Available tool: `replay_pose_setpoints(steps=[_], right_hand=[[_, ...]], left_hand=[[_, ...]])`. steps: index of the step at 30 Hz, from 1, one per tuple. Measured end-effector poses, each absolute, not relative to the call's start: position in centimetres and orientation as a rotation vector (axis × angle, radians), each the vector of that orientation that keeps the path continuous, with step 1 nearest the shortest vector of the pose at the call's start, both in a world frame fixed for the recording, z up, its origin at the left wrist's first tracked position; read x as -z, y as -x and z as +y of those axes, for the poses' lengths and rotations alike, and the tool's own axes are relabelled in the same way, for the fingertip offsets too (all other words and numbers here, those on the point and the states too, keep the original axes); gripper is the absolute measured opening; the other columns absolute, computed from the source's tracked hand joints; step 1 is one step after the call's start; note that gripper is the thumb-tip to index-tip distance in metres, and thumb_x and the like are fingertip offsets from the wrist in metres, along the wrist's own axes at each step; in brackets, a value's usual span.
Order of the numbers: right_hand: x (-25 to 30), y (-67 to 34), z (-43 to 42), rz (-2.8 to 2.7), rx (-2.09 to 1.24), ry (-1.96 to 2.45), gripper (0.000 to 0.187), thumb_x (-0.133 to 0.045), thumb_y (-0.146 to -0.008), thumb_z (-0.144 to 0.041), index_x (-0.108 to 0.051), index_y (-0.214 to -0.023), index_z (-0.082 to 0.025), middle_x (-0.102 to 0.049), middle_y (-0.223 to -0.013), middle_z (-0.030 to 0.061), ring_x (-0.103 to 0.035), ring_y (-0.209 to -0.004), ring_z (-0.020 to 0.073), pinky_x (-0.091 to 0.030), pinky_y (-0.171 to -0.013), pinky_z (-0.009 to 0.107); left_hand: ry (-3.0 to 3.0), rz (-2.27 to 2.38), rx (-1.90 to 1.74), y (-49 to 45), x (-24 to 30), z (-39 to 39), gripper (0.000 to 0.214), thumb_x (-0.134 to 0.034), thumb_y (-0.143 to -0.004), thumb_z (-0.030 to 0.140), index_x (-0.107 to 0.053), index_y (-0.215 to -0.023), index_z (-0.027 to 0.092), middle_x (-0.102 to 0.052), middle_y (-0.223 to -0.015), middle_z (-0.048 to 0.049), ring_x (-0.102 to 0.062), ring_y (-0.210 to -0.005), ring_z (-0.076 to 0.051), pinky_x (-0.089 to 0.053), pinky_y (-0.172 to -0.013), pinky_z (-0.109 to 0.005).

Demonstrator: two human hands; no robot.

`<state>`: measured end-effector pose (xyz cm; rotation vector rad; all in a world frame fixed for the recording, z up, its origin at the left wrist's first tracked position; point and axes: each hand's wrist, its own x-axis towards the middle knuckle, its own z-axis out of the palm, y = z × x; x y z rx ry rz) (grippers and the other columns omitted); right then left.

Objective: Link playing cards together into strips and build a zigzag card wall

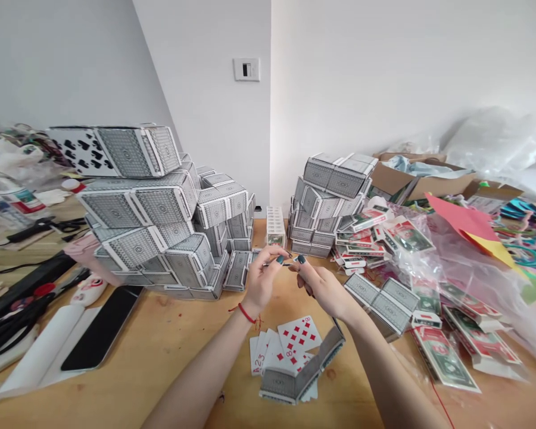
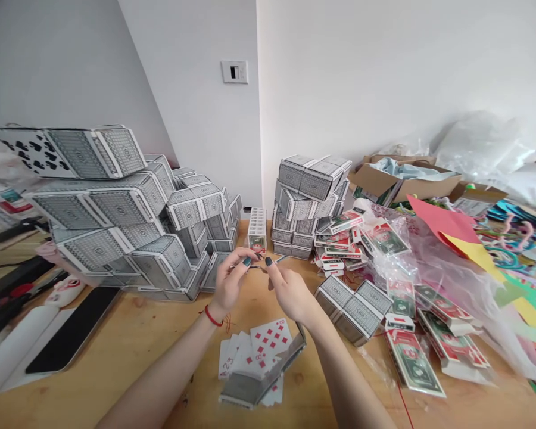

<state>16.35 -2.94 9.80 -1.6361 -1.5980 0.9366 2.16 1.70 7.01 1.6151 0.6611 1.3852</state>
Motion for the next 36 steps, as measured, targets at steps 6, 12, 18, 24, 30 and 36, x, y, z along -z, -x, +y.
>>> replay_pose_setpoints(steps=[6, 12, 18, 24, 30, 36], right_hand=[[-10.1, -16.4, -3.1, -1.611, -1.005, 1.579, 0.065, -0.020, -0.082, -0.061, -0.064, -0.079, -0.013, -0.057, -0.067, 0.0052, -0.051, -0.062, 0.0147, -0.038, -0.057, 0.025], [-10.2, -16.1, -3.4, -1.629, -1.001, 1.584, 0.066, -0.017, -0.082, -0.061, -0.061, -0.068, -0.014, -0.056, -0.066, 0.0051, -0.049, -0.061, 0.0143, -0.037, -0.058, 0.025], [-9.8, -16.1, -3.3, -1.626, -0.968, 1.629, 0.065, -0.018, -0.082, -0.063, -0.056, -0.059, -0.015, -0.053, -0.058, 0.0037, -0.047, -0.056, 0.0140, -0.035, -0.054, 0.024], [-9.7, -16.5, -3.2, -1.582, -1.009, 1.651, 0.069, -0.015, -0.082, -0.063, -0.059, -0.062, -0.014, -0.047, -0.049, 0.0017, -0.046, -0.049, 0.0133, -0.034, -0.050, 0.024], [-9.8, -16.6, -3.3, -1.589, -1.028, 1.588, 0.067, -0.017, -0.082, -0.063, -0.059, -0.065, -0.013, -0.048, -0.049, 0.0010, -0.046, -0.047, 0.0121, -0.035, -0.049, 0.023], [-9.8, -16.7, -3.3, -1.569, -1.050, 1.561, 0.069, -0.014, -0.083, -0.062, -0.062, -0.070, -0.014, -0.052, -0.051, 0.0020, -0.046, -0.046, 0.0120, -0.036, -0.048, 0.024]], left_hand=[[-1.677, 0.603, -1.262, -1.2, -8.2, 1.8, 0.015, -0.043, -0.079, 0.021, -0.057, -0.080, 0.015, -0.057, -0.079, -0.0030, -0.054, -0.077, -0.015, -0.042, -0.072, -0.026], [-1.730, 0.587, -1.193, -1.2, -8.8, 1.5, 0.016, -0.044, -0.081, 0.022, -0.058, -0.079, 0.015, -0.056, -0.077, -0.0025, -0.053, -0.075, -0.014, -0.042, -0.070, -0.025], [-1.669, 0.589, -1.181, -2.0, -8.3, 1.1, 0.015, -0.046, -0.083, 0.026, -0.054, -0.090, 0.017, -0.056, -0.085, -0.0030, -0.054, -0.079, -0.014, -0.044, -0.071, -0.025], [-1.729, 0.589, -1.154, -2.3, -7.8, 1.1, 0.021, -0.042, -0.085, 0.027, -0.055, -0.098, 0.017, -0.058, -0.099, -0.0060, -0.055, -0.089, -0.016, -0.043, -0.079, -0.028], [-1.840, 0.579, -1.218, -2.2, -8.2, 1.3, 0.025, -0.039, -0.086, 0.027, -0.061, -0.093, 0.017, -0.059, -0.105, -0.0073, -0.052, -0.101, -0.019, -0.038, -0.092, -0.034], [-1.894, 0.593, -1.093, -2.1, -8.5, 1.1, 0.031, -0.036, -0.088, 0.029, -0.064, -0.097, 0.017, -0.064, -0.100, -0.0068, -0.053, -0.101, -0.020, -0.036, -0.095, -0.038]])
